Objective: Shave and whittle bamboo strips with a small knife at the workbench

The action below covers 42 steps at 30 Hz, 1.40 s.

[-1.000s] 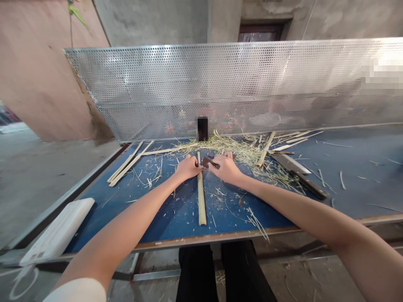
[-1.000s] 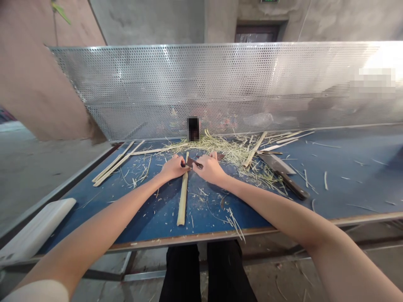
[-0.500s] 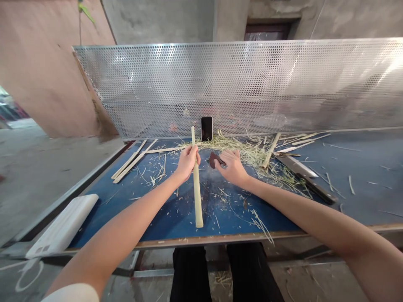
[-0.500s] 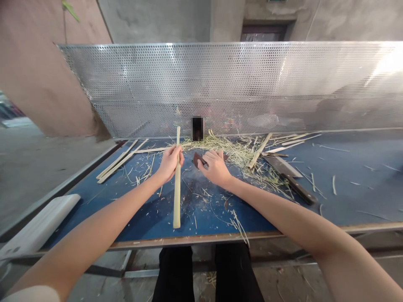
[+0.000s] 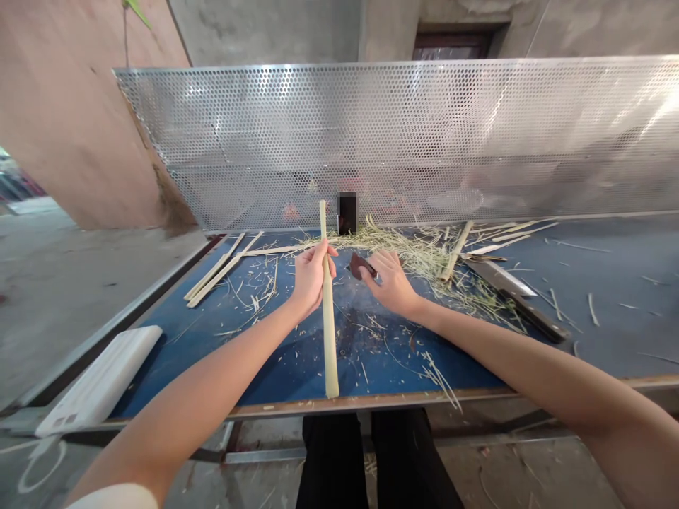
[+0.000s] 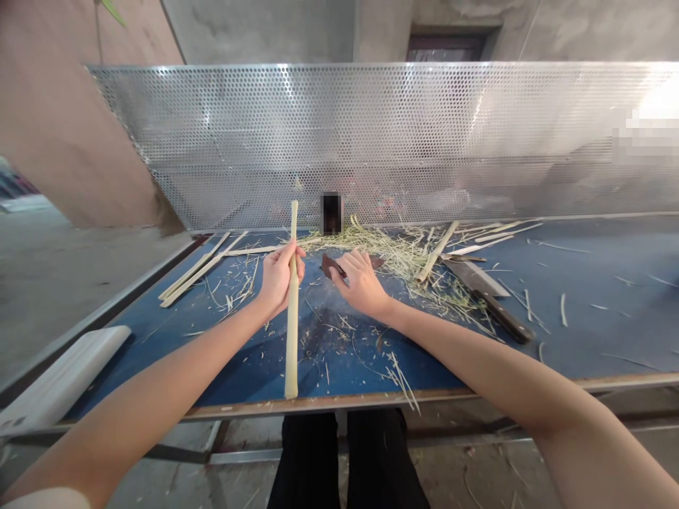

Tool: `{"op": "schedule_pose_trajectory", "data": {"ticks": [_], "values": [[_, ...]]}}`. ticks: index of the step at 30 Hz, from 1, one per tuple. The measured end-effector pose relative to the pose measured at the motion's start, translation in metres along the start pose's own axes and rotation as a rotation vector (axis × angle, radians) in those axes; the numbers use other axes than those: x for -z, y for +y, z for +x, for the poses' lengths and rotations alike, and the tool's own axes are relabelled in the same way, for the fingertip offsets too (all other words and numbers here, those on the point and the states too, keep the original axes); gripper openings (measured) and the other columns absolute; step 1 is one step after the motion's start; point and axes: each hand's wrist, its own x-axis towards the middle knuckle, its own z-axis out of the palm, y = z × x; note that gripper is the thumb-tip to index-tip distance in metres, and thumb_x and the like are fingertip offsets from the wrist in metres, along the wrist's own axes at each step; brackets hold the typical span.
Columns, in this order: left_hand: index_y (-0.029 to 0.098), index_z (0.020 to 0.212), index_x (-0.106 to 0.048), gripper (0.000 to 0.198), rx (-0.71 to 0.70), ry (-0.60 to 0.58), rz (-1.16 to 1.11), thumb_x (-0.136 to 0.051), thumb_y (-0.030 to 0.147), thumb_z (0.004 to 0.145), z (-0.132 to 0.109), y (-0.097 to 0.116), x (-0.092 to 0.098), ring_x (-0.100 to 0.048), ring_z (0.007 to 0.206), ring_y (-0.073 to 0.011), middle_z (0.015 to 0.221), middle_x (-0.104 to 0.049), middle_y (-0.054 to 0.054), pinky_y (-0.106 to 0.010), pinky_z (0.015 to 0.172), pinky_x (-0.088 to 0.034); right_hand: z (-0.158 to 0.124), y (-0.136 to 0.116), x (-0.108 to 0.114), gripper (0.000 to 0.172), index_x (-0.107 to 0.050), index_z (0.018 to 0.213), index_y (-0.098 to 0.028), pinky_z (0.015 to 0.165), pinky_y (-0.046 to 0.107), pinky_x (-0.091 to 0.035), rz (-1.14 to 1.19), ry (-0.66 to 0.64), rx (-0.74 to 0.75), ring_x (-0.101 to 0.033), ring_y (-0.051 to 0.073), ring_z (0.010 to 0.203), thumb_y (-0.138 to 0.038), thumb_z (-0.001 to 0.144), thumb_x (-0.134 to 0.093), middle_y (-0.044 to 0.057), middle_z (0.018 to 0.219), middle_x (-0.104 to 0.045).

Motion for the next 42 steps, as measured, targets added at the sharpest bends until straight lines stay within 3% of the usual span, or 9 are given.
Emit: {"op": "schedule_pose_trajectory", "data": {"ticks": [6, 11, 16, 20, 24, 28, 32, 38, 42], "values": [[0.018, 0.092, -0.076, 0.039, 0.027, -0.049, -0.094, -0.05, 0.045, 0.103, -0.003, -0.005, -0.001, -0.044, 0.047, -0.0117, 0.059, -0.057, -0.002, -0.03, 0.048, -0.035, -0.003, -0.008, 0.002, 0.032, -0.069, 0.134, -0.024, 0.083, 0.043, -0.048, 0.105, 0.04, 0.134, -0.056, 0.026, 0.086, -0.024, 0.108, -0.05, 0.008, 0.091, -0.068], [0.017, 0.08, -0.077, 0.035, 0.024, -0.191, -0.003, -0.061, 0.042, 0.098, -0.002, -0.011, -0.001, -0.053, 0.058, -0.0141, 0.07, -0.065, -0.006, -0.029, 0.056, -0.042, -0.004, -0.005, 0.0, 0.036, -0.07, 0.139, -0.027, 0.082, 0.046, -0.05, 0.095, 0.083, 0.128, -0.056, 0.025, 0.083, -0.025, 0.108, -0.052, 0.007, 0.087, -0.068], [0.017, 0.068, -0.073, 0.039, 0.08, -0.299, 0.093, -0.066, 0.046, 0.093, 0.002, -0.019, 0.003, -0.044, 0.051, -0.0123, 0.059, -0.055, -0.002, -0.027, 0.049, -0.031, -0.003, -0.003, 0.002, 0.034, -0.074, 0.133, -0.029, 0.08, 0.046, -0.051, 0.107, 0.118, 0.125, -0.056, 0.025, 0.08, -0.025, 0.107, -0.053, 0.006, 0.081, -0.066], [0.017, 0.086, -0.083, 0.033, 0.136, -0.315, 0.109, -0.067, 0.045, 0.091, 0.004, -0.021, 0.005, -0.036, 0.046, -0.0111, 0.05, -0.043, 0.003, -0.027, 0.047, -0.024, -0.002, -0.007, 0.001, 0.033, -0.074, 0.133, -0.026, 0.079, 0.045, -0.055, 0.151, 0.005, 0.22, -0.057, 0.024, 0.083, -0.025, 0.107, -0.054, 0.007, 0.087, -0.069], [0.017, 0.091, -0.085, 0.032, 0.171, -0.273, 0.103, -0.068, 0.044, 0.089, 0.007, -0.026, 0.008, -0.035, 0.047, -0.0099, 0.053, -0.046, 0.002, -0.028, 0.049, -0.023, -0.001, -0.016, 0.003, 0.032, -0.073, 0.133, -0.023, 0.085, 0.047, -0.058, 0.265, -0.16, 0.299, -0.062, 0.024, 0.092, -0.024, 0.108, -0.051, 0.009, 0.096, -0.072], [0.017, 0.097, -0.086, 0.033, 0.157, -0.302, 0.091, -0.068, 0.044, 0.09, 0.009, -0.036, 0.012, -0.032, 0.047, -0.0093, 0.053, -0.044, 0.003, -0.028, 0.048, -0.022, -0.005, -0.027, 0.011, 0.029, -0.073, 0.127, -0.022, 0.084, 0.042, -0.058, 0.332, -0.382, 0.533, -0.064, 0.022, 0.091, -0.018, 0.106, -0.054, 0.006, 0.091, -0.071], [0.017, 0.1, -0.086, 0.036, 0.162, -0.326, 0.094, -0.069, 0.047, 0.09, 0.009, -0.041, 0.014, -0.032, 0.046, -0.009, 0.052, -0.042, 0.004, -0.028, 0.048, -0.021, -0.009, -0.028, 0.014, 0.031, -0.072, 0.128, -0.02, 0.082, 0.042, -0.058, 0.323, -0.383, 0.698, -0.065, 0.023, 0.093, -0.017, 0.101, -0.058, 0.007, 0.092, -0.073], [0.016, 0.095, -0.086, 0.039, 0.15, -0.276, 0.112, -0.069, 0.051, 0.086, 0.01, -0.038, 0.013, -0.031, 0.046, -0.0093, 0.052, -0.04, 0.005, -0.027, 0.047, -0.022, -0.002, -0.007, 0.014, 0.032, -0.076, 0.124, -0.022, 0.078, 0.044, -0.055, 0.091, -0.148, 0.356, -0.06, 0.024, 0.079, -0.022, 0.103, -0.051, 0.007, 0.082, -0.069], [0.016, 0.089, -0.085, 0.037, 0.176, -0.249, 0.105, -0.071, 0.05, 0.085, 0.01, -0.036, 0.012, -0.03, 0.047, -0.0096, 0.053, -0.038, 0.005, -0.027, 0.047, -0.02, 0.0, 0.014, 0.007, 0.031, -0.079, 0.11, -0.021, 0.083, 0.043, -0.054, -0.014, -0.181, 0.199, -0.061, 0.024, 0.085, -0.024, 0.105, -0.049, 0.008, 0.083, -0.068]]}}
